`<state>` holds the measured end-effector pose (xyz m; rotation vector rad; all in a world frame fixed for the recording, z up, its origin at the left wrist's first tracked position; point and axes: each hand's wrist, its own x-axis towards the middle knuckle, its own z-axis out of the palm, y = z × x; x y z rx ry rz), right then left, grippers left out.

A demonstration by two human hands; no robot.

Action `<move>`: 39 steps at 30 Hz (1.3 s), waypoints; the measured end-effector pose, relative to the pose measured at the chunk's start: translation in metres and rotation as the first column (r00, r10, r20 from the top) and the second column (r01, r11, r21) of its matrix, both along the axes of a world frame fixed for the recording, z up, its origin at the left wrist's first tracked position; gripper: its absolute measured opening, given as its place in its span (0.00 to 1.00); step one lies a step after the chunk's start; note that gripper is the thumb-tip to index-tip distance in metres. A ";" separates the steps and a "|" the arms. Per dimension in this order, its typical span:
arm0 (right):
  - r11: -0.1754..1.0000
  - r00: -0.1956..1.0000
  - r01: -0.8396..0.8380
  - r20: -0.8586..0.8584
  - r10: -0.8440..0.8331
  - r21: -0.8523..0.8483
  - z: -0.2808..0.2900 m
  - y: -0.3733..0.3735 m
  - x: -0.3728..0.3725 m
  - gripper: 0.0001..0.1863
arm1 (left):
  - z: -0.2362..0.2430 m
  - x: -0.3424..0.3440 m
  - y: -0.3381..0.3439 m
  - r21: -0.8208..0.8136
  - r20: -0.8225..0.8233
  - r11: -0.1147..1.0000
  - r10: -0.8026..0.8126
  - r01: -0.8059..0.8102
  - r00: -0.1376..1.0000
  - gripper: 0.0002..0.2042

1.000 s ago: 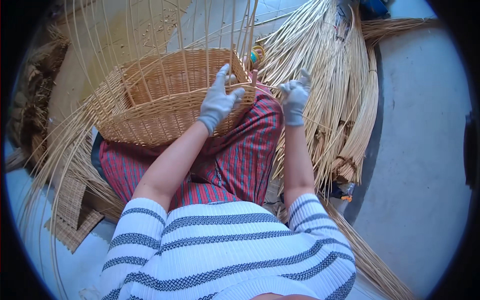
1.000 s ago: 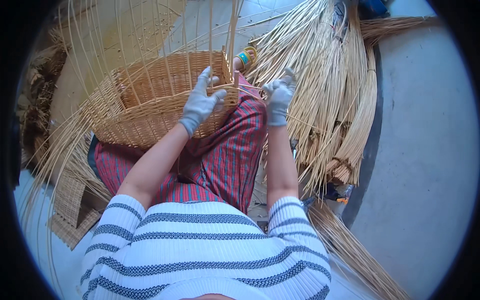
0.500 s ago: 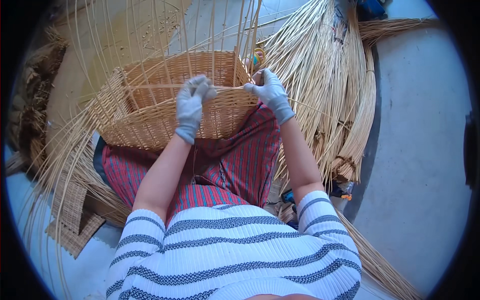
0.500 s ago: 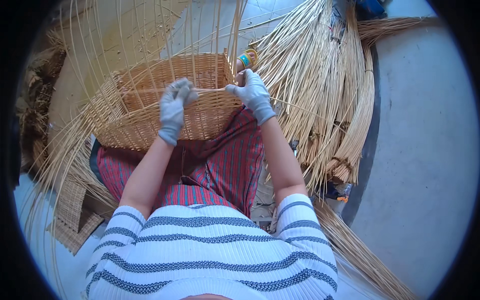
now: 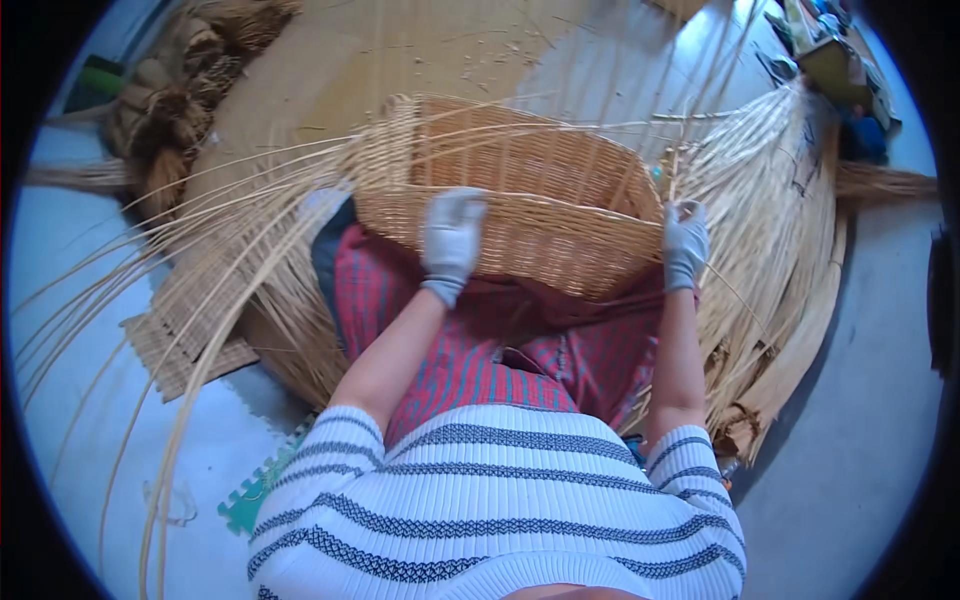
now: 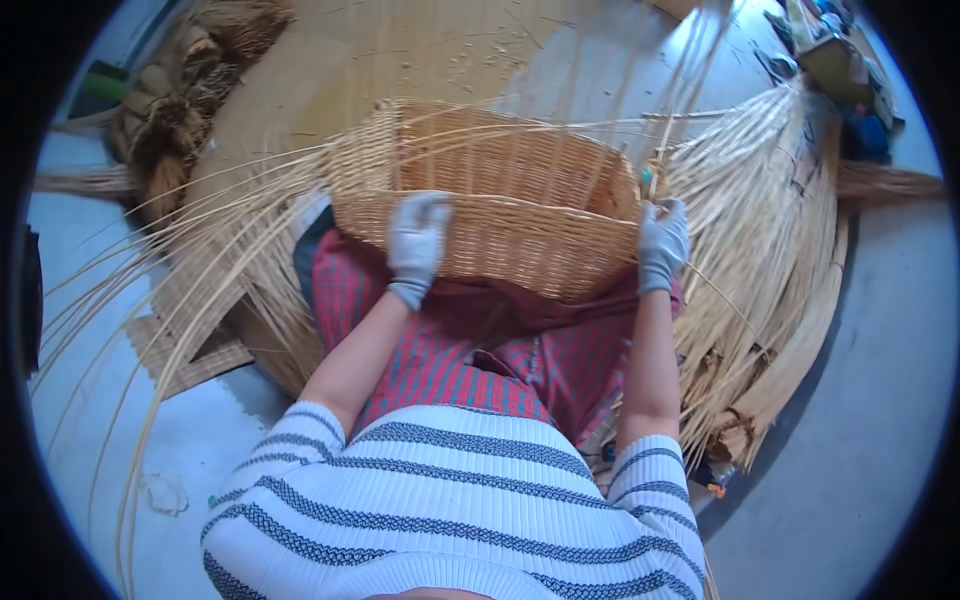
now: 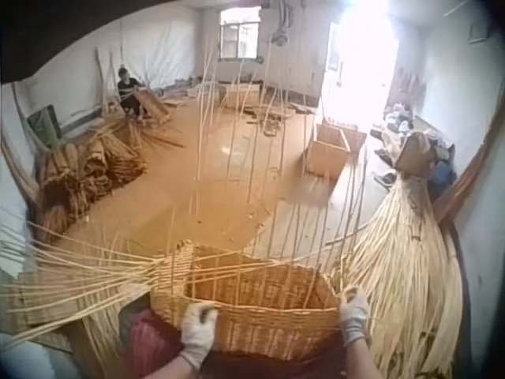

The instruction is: Weaving a large wicker basket while sitting on the floor.

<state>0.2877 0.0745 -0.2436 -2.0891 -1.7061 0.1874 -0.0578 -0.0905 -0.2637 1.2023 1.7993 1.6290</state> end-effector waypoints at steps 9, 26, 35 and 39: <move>0.797 0.220 -0.581 -0.911 0.349 0.165 0.059 -0.135 -0.293 0.13 | -0.056 -0.216 -0.062 -0.232 0.524 0.942 0.331 -0.242 0.785 0.18; 0.924 0.500 0.099 -0.784 -0.367 -0.369 0.040 -0.077 -0.471 0.67 | 0.002 -0.237 -0.052 -0.506 -0.707 0.857 -0.349 -0.095 0.615 0.34; 0.900 0.581 -0.433 -0.747 0.322 0.051 0.069 -0.031 -0.472 0.23 | -0.022 -0.256 -0.057 -0.368 -0.725 0.923 -0.359 0.111 0.588 0.42; 0.737 0.385 -0.676 -0.854 0.349 -0.003 0.066 -0.026 -0.468 0.27 | -0.012 -0.248 -0.056 -0.404 -0.799 0.914 -0.336 -0.031 0.500 0.43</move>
